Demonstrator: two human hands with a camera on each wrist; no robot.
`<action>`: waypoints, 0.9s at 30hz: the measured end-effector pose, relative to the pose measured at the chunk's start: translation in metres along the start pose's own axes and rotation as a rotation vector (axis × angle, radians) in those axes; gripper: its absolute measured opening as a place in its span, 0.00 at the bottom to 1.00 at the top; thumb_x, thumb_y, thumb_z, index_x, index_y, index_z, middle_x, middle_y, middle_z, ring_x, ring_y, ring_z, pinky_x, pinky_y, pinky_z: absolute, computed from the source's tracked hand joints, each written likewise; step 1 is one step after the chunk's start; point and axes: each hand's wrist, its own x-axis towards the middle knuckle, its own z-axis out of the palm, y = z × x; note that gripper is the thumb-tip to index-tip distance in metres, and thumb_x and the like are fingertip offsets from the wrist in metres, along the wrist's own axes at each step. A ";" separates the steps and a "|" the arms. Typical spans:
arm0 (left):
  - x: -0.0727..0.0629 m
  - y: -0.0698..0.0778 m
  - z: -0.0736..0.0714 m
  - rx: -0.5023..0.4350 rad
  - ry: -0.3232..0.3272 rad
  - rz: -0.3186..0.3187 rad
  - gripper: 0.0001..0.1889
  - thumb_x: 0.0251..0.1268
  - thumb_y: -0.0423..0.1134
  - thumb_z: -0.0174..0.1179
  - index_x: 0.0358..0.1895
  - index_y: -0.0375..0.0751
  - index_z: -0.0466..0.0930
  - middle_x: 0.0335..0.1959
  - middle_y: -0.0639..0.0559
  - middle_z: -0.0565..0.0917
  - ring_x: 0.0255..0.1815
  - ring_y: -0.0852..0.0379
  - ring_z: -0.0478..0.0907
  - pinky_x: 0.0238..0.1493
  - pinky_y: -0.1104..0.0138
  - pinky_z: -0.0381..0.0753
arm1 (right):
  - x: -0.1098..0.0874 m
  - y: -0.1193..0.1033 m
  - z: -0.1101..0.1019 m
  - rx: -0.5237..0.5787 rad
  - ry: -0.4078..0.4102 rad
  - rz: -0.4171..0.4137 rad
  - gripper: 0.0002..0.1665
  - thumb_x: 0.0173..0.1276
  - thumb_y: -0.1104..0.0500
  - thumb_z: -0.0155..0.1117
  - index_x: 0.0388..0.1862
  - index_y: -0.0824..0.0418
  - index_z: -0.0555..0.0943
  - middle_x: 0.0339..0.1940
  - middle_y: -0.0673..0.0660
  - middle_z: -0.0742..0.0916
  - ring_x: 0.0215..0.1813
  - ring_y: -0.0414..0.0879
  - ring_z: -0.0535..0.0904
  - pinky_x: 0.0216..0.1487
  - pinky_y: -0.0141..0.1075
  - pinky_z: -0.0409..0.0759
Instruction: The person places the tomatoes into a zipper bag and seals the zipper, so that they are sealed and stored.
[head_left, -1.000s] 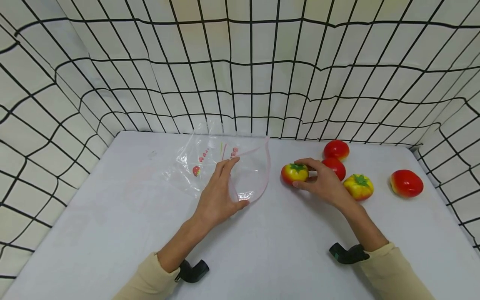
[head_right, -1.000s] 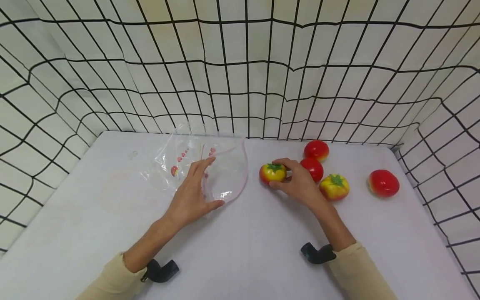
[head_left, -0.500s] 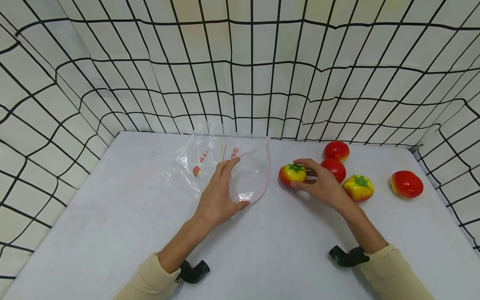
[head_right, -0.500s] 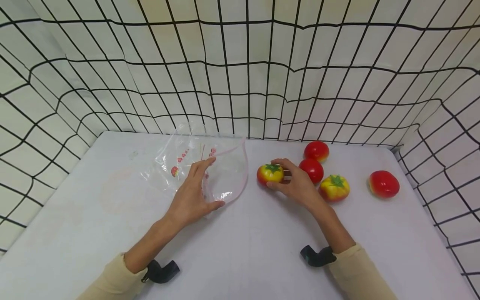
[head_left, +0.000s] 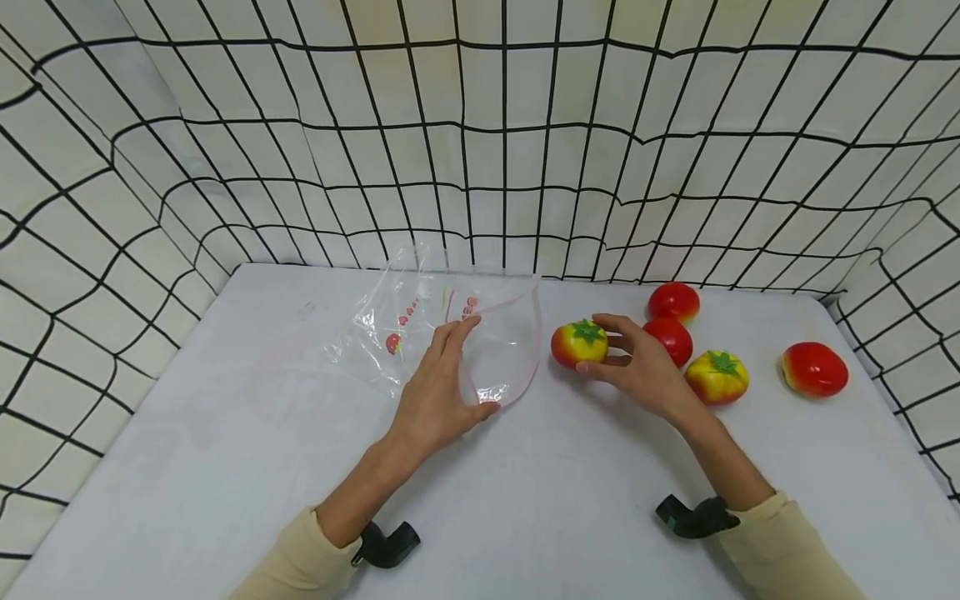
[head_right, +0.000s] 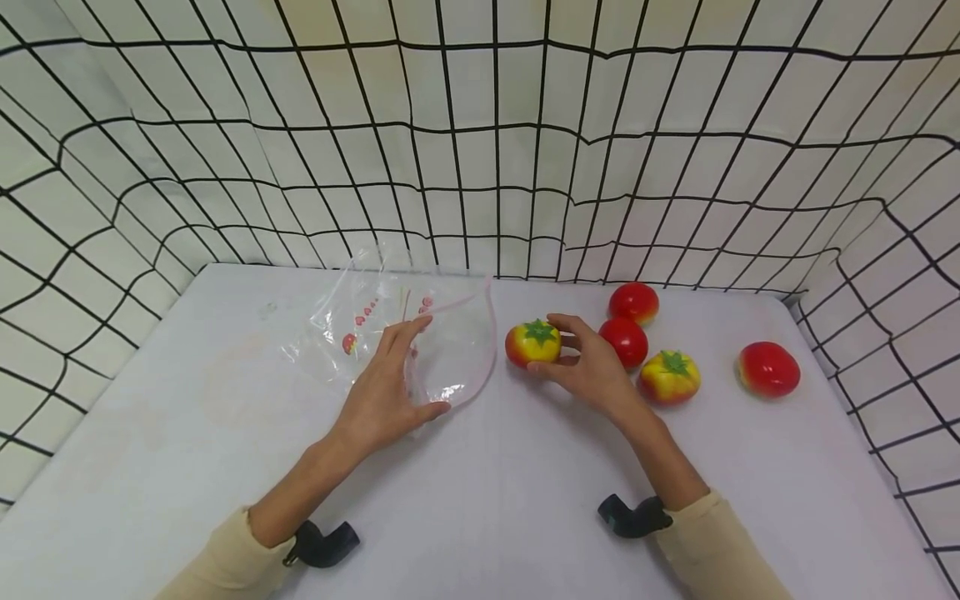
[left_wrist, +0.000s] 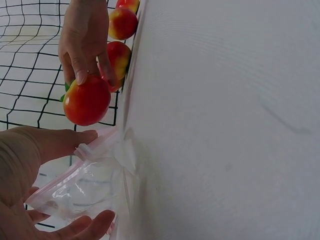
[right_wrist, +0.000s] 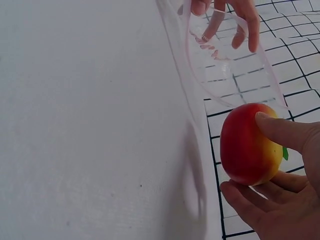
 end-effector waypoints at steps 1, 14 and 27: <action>0.000 0.000 0.000 0.002 0.000 0.000 0.61 0.42 0.40 0.86 0.81 0.56 0.56 0.75 0.51 0.66 0.75 0.48 0.70 0.67 0.51 0.84 | 0.000 -0.001 0.000 0.007 0.000 0.000 0.48 0.65 0.55 0.77 0.80 0.56 0.65 0.79 0.63 0.73 0.71 0.65 0.79 0.62 0.54 0.86; 0.000 0.000 0.001 0.015 -0.001 -0.002 0.59 0.45 0.41 0.85 0.81 0.56 0.56 0.76 0.52 0.66 0.76 0.49 0.70 0.69 0.52 0.82 | -0.003 -0.006 0.004 0.080 0.027 0.007 0.46 0.64 0.56 0.79 0.77 0.55 0.68 0.76 0.62 0.75 0.71 0.63 0.79 0.63 0.54 0.85; 0.000 0.001 0.001 0.025 -0.008 -0.019 0.59 0.44 0.42 0.84 0.81 0.56 0.56 0.77 0.50 0.66 0.74 0.47 0.71 0.67 0.51 0.83 | -0.003 -0.013 0.015 0.101 0.044 -0.087 0.47 0.62 0.57 0.80 0.78 0.51 0.68 0.75 0.58 0.75 0.73 0.56 0.75 0.66 0.47 0.85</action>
